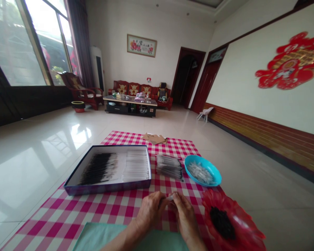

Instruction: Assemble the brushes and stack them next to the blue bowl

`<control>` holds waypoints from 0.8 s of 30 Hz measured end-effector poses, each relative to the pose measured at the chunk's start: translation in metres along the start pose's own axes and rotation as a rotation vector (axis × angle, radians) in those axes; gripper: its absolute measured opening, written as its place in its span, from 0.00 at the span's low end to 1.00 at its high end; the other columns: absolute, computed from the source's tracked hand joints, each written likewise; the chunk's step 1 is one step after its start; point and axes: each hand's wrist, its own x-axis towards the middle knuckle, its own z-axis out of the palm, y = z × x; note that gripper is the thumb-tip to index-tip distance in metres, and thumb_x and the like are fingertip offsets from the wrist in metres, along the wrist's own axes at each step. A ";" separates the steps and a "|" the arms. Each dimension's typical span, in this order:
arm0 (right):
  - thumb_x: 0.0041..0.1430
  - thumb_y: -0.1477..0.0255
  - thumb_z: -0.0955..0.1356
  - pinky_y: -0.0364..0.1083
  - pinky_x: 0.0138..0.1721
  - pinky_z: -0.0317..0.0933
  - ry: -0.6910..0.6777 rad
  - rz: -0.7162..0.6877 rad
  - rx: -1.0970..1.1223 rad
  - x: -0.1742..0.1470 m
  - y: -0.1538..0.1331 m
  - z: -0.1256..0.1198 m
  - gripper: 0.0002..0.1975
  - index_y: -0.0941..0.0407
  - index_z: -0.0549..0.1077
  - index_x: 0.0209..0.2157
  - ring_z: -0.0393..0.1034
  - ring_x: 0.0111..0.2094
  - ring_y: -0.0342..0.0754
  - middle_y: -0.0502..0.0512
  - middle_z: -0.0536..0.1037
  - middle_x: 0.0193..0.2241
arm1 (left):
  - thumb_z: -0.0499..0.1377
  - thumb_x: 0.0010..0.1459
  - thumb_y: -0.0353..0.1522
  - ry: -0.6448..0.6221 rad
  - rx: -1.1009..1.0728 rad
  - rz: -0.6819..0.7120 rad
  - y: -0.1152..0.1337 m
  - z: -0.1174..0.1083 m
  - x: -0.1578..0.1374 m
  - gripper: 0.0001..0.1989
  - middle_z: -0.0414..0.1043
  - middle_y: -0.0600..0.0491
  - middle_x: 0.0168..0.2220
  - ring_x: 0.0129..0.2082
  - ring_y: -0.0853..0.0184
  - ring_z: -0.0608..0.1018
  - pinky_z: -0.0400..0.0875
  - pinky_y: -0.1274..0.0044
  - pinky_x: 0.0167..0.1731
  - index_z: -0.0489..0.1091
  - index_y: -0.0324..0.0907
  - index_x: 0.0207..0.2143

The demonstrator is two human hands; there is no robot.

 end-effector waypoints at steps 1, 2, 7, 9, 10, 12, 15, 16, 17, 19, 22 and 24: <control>0.47 0.60 0.72 0.46 0.36 0.67 0.034 0.024 0.026 0.000 0.003 0.001 0.15 0.54 0.76 0.34 0.73 0.36 0.50 0.53 0.79 0.34 | 0.52 0.59 0.35 0.023 0.074 0.043 -0.001 0.000 -0.002 0.10 0.69 0.53 0.24 0.25 0.69 0.70 0.59 0.79 0.27 0.66 0.43 0.26; 0.45 0.61 0.73 0.46 0.36 0.67 0.059 0.051 0.065 0.001 0.005 0.001 0.14 0.54 0.76 0.33 0.73 0.36 0.50 0.52 0.79 0.34 | 0.52 0.59 0.34 0.032 0.121 0.083 -0.002 0.000 -0.003 0.10 0.68 0.52 0.24 0.26 0.69 0.69 0.58 0.79 0.27 0.66 0.43 0.25; 0.46 0.60 0.72 0.47 0.39 0.66 0.049 -0.006 0.040 0.001 -0.001 0.000 0.14 0.54 0.77 0.32 0.72 0.37 0.51 0.52 0.79 0.33 | 0.51 0.60 0.36 -0.049 -0.085 0.012 -0.002 -0.002 0.000 0.12 0.66 0.54 0.22 0.23 0.71 0.67 0.58 0.79 0.25 0.66 0.42 0.26; 0.49 0.60 0.70 0.47 0.40 0.65 -0.002 -0.065 -0.085 -0.001 -0.012 -0.003 0.13 0.54 0.77 0.32 0.72 0.37 0.51 0.53 0.79 0.33 | 0.53 0.57 0.41 -0.225 -0.388 -0.203 -0.005 -0.004 0.004 0.14 0.63 0.56 0.19 0.18 0.74 0.64 0.56 0.80 0.20 0.65 0.41 0.25; 0.50 0.60 0.70 0.46 0.40 0.65 -0.039 -0.088 -0.149 -0.003 -0.018 -0.005 0.12 0.54 0.77 0.33 0.72 0.37 0.51 0.53 0.79 0.33 | 0.54 0.55 0.44 -0.355 -0.560 -0.322 -0.008 -0.006 0.007 0.16 0.62 0.57 0.18 0.15 0.75 0.61 0.54 0.81 0.17 0.63 0.41 0.24; 0.52 0.61 0.69 0.45 0.38 0.64 -0.149 -0.120 -0.243 -0.006 -0.029 -0.007 0.11 0.54 0.77 0.33 0.72 0.35 0.50 0.52 0.79 0.31 | 0.58 0.49 0.46 -0.621 -0.854 -0.508 -0.013 -0.009 0.010 0.18 0.60 0.59 0.16 0.12 0.77 0.56 0.49 0.82 0.13 0.61 0.42 0.23; 0.54 0.62 0.68 0.45 0.37 0.64 -0.252 -0.126 -0.223 -0.007 -0.033 -0.009 0.11 0.54 0.77 0.33 0.71 0.34 0.50 0.53 0.78 0.31 | 0.60 0.47 0.46 -0.705 -0.989 -0.544 -0.015 -0.010 0.011 0.18 0.60 0.61 0.16 0.10 0.78 0.55 0.47 0.83 0.12 0.61 0.42 0.25; 0.55 0.62 0.67 0.46 0.38 0.64 -0.240 -0.112 -0.177 -0.007 -0.030 -0.009 0.11 0.54 0.76 0.34 0.71 0.36 0.51 0.53 0.78 0.32 | 0.59 0.48 0.46 -0.638 -0.956 -0.494 -0.013 -0.008 0.010 0.18 0.61 0.60 0.16 0.11 0.78 0.56 0.48 0.83 0.12 0.62 0.41 0.25; 0.55 0.61 0.67 0.46 0.39 0.64 -0.218 -0.090 -0.122 -0.005 -0.026 -0.009 0.12 0.54 0.76 0.36 0.71 0.38 0.51 0.54 0.78 0.34 | 0.58 0.50 0.46 -0.537 -0.893 -0.426 -0.011 -0.006 0.009 0.18 0.61 0.60 0.16 0.12 0.77 0.58 0.50 0.82 0.13 0.63 0.40 0.26; 0.55 0.60 0.67 0.47 0.40 0.65 -0.173 -0.042 -0.017 -0.002 -0.014 -0.007 0.14 0.53 0.74 0.39 0.70 0.40 0.51 0.54 0.77 0.38 | 0.56 0.53 0.44 -0.330 -0.676 -0.264 -0.006 -0.001 0.006 0.16 0.62 0.59 0.17 0.15 0.76 0.62 0.54 0.82 0.16 0.65 0.39 0.27; 0.52 0.62 0.69 0.45 0.36 0.66 -0.096 -0.001 0.036 0.001 0.002 -0.003 0.12 0.53 0.74 0.36 0.71 0.37 0.49 0.51 0.77 0.34 | 0.55 0.56 0.38 -0.101 -0.250 -0.062 -0.002 0.003 0.001 0.11 0.66 0.57 0.22 0.22 0.73 0.67 0.59 0.81 0.24 0.68 0.40 0.28; 0.48 0.63 0.71 0.44 0.34 0.66 -0.005 0.013 0.033 0.001 0.008 0.000 0.12 0.55 0.75 0.33 0.71 0.33 0.48 0.50 0.77 0.30 | 0.52 0.59 0.35 -0.019 -0.022 0.042 0.000 0.003 -0.002 0.11 0.67 0.54 0.25 0.26 0.72 0.69 0.60 0.80 0.28 0.68 0.41 0.27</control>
